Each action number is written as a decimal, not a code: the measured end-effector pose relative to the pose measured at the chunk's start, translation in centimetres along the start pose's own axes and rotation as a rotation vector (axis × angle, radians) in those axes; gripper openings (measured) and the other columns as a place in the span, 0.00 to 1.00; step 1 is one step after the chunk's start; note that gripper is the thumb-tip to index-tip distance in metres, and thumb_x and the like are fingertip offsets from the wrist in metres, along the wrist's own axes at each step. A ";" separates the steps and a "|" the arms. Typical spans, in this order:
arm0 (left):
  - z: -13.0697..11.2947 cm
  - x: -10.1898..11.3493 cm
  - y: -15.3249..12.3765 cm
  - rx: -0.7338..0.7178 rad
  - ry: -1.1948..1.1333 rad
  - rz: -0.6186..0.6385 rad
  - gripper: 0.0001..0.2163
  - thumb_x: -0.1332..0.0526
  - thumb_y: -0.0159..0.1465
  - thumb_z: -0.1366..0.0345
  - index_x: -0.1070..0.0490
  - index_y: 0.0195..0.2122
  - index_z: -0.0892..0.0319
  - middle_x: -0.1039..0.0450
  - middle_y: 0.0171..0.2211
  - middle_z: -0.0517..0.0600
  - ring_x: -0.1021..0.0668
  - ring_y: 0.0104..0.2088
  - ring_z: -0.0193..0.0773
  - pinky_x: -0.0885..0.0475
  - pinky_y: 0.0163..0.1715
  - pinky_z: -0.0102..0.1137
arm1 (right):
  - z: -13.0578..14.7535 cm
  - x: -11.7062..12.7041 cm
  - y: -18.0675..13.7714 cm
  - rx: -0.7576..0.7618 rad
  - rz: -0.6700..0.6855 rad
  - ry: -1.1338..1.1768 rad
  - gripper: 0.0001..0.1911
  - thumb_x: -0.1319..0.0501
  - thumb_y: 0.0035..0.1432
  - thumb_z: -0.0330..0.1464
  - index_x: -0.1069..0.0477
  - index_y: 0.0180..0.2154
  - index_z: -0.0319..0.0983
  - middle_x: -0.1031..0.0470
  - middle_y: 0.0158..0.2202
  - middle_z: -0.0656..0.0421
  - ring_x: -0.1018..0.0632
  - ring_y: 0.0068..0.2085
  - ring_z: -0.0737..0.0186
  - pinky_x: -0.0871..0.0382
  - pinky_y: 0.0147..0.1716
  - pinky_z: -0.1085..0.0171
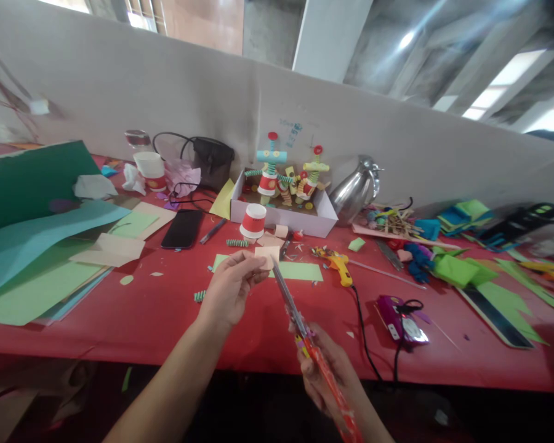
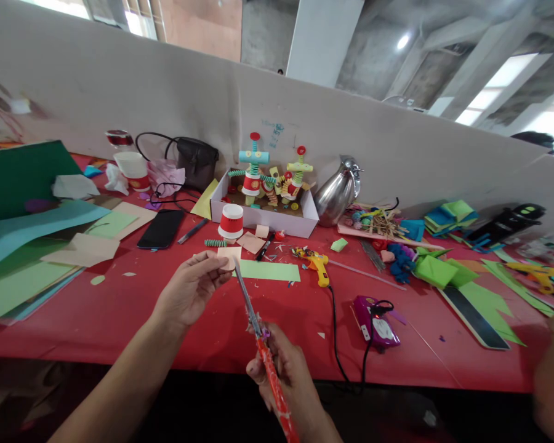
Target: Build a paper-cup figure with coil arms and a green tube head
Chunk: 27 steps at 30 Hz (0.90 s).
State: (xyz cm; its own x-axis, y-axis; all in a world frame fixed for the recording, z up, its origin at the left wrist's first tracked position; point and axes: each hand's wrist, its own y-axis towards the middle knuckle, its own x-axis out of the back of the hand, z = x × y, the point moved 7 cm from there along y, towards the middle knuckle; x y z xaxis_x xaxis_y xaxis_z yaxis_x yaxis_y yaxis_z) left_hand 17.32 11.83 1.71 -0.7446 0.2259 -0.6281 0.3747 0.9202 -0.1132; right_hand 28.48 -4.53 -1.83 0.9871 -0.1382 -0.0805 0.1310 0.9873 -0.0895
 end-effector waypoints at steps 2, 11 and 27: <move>-0.1 0.0 0.0 0.004 0.003 -0.007 0.08 0.28 0.51 0.69 0.27 0.22 0.62 0.27 0.23 0.47 0.24 0.27 0.29 0.27 0.34 0.26 | 0.2 0.0 0.0 -0.004 -0.026 0.010 0.27 0.36 0.56 0.52 0.31 0.49 0.40 0.41 0.24 0.68 0.46 0.16 0.78 0.53 0.12 0.74; -0.5 -0.1 0.0 0.002 0.016 -0.015 0.10 0.29 0.50 0.70 0.30 0.21 0.62 0.27 0.24 0.47 0.24 0.28 0.30 0.29 0.33 0.26 | -0.2 0.1 0.0 -0.070 -0.023 0.044 0.26 0.33 0.54 0.49 0.29 0.48 0.40 0.41 0.22 0.68 0.45 0.17 0.76 0.52 0.13 0.73; -0.7 0.0 0.0 -0.003 0.033 -0.007 0.09 0.29 0.51 0.69 0.29 0.22 0.62 0.27 0.25 0.48 0.24 0.28 0.30 0.28 0.33 0.26 | 0.3 0.1 0.0 -0.033 -0.030 -0.020 0.27 0.34 0.54 0.51 0.29 0.49 0.41 0.42 0.21 0.68 0.47 0.17 0.76 0.55 0.13 0.73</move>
State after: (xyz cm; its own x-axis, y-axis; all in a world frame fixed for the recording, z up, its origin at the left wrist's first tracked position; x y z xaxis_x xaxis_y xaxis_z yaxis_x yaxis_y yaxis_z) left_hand 16.95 12.04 2.27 -0.7652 0.2294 -0.6015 0.3673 0.9229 -0.1154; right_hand 28.60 -4.53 -1.57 0.9845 -0.1655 -0.0573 0.1574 0.9796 -0.1246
